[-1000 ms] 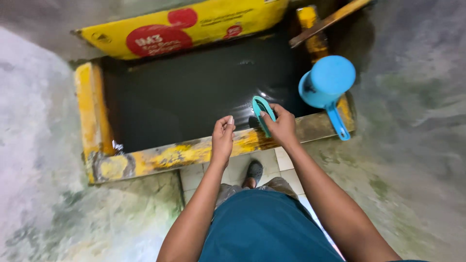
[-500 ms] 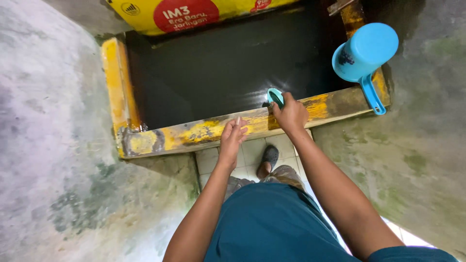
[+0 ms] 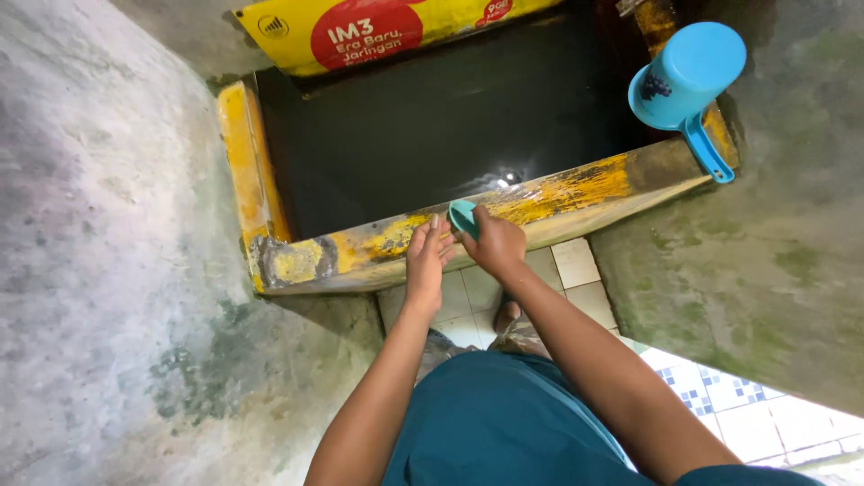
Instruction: The person picks up a blue dipper and a green brush, then sets the dipper on the edge of a water tank. They proceed to scrub the yellow-painted concrete rim of the tank with the brush, occasionally dipping it into the water.
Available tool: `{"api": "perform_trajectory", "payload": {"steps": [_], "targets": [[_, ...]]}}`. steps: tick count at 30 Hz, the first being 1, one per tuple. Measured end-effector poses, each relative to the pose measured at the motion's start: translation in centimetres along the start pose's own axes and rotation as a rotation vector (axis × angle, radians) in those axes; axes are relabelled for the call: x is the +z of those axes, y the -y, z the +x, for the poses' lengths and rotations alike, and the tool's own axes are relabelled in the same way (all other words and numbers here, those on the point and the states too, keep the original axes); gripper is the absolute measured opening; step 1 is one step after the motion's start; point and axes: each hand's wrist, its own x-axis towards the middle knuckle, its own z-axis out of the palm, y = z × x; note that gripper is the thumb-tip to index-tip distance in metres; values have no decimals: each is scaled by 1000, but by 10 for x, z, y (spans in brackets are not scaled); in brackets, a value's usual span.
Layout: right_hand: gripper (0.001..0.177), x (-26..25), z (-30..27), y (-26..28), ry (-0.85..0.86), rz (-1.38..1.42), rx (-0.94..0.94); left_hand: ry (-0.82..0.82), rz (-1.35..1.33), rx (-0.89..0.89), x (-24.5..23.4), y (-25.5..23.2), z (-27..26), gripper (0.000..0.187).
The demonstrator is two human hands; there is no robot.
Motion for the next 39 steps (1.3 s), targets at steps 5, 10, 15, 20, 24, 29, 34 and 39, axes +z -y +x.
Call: {"api": "perform_trajectory", "payload": {"steps": [5, 10, 15, 20, 24, 29, 34, 39], "targets": [[52, -10, 2, -8, -45, -46, 120, 55, 3, -42, -15, 8, -7, 46], [52, -32, 1, -16, -75, -76, 220, 140, 83, -84, -22, 12, -20, 45], [51, -29, -2, -7, -114, -92, 256, 214, 64, -107, -18, 10, -29, 44], [48, -31, -5, -3, -81, -93, 262, 221, 58, -130, -11, 1, -33, 46], [46, -31, -2, -17, -60, -130, 254, 204, 77, -135, -9, -2, -37, 48], [53, -46, 15, -73, -108, -144, 313, 194, 77, -138, -9, 2, -41, 48], [48, -78, 30, -125, -107, -266, 371, 174, 28, -131, -7, 9, -47, 47], [49, -83, 30, -123, -137, -215, 341, 93, 1, -106, -8, 13, -53, 46]]}}
